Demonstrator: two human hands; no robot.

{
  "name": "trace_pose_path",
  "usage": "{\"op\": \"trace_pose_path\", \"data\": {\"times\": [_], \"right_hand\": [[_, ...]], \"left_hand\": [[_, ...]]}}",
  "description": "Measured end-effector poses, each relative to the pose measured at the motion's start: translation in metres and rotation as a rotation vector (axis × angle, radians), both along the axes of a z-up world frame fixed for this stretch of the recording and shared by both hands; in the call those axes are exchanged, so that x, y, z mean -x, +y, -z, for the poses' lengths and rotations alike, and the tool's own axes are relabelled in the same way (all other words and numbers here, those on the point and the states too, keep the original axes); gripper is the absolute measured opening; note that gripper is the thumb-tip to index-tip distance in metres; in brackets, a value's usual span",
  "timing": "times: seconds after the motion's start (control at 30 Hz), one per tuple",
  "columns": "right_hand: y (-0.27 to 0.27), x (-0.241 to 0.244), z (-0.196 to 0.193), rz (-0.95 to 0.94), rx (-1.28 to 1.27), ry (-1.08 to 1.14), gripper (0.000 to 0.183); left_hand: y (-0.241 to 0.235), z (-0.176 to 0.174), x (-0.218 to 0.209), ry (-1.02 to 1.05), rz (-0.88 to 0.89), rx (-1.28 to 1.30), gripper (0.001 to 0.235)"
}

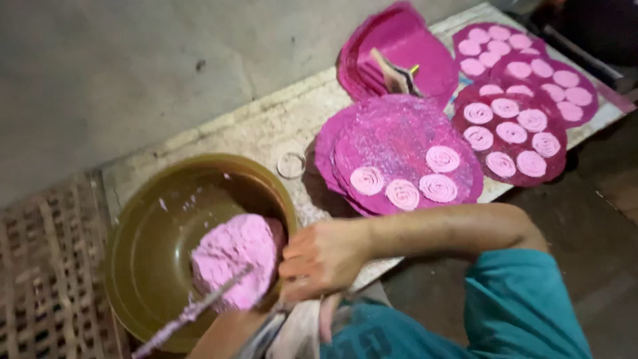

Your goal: The person scoops pink dough from a bowl and uses a wooden press to form rose-shaped pieces on a purple tray. The person repeatedly fills the press, compresses the dough, and releases the shaped pieces onto the tray.

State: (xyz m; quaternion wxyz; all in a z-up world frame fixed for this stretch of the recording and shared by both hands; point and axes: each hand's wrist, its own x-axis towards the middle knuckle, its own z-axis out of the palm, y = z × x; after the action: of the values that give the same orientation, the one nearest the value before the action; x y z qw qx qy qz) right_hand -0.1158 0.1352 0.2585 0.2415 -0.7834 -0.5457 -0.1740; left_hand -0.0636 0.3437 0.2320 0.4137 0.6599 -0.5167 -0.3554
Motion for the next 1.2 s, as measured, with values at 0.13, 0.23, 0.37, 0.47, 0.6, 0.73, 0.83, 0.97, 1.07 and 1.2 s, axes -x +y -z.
{"op": "trace_pose_path", "data": {"times": [0.13,0.23,0.37,0.47,0.6,0.73,0.83,0.97,1.07,1.2], "right_hand": [[0.033,0.027,0.025,-0.076,-0.045,0.744,0.036],[0.044,0.040,0.052,-0.088,-0.092,0.878,0.034],[0.043,0.034,0.045,-0.131,-0.235,1.062,0.032],[0.024,0.024,0.012,0.093,-0.158,0.828,0.027],[-0.001,-0.027,-0.025,0.405,0.289,-0.154,0.018],[0.007,-0.087,-0.054,0.345,0.513,-0.667,0.014],[0.044,-0.112,-0.052,0.461,0.343,-0.542,0.023],[0.071,-0.113,0.006,0.663,0.100,-0.049,0.047],[0.097,-0.131,0.101,0.594,0.121,0.501,0.029],[0.134,-0.149,0.229,0.387,0.427,0.513,0.018]], "left_hand": [[0.010,0.005,-0.026,0.157,-0.083,0.060,0.031],[0.017,0.019,-0.042,0.279,-0.127,0.081,0.030],[0.022,0.033,-0.057,0.389,-0.170,0.117,0.029],[0.019,0.046,-0.059,0.494,-0.198,0.136,0.028],[0.034,0.070,-0.043,0.636,-0.302,0.166,0.027],[0.057,0.095,-0.067,0.714,-0.430,0.289,0.026],[0.116,0.113,-0.079,0.790,-0.646,0.430,0.026],[0.182,0.140,-0.090,0.554,-0.894,0.677,0.026],[0.193,0.164,-0.098,-0.260,-1.112,0.469,0.022],[0.178,0.190,-0.106,-0.008,-1.316,0.516,0.018]]}}
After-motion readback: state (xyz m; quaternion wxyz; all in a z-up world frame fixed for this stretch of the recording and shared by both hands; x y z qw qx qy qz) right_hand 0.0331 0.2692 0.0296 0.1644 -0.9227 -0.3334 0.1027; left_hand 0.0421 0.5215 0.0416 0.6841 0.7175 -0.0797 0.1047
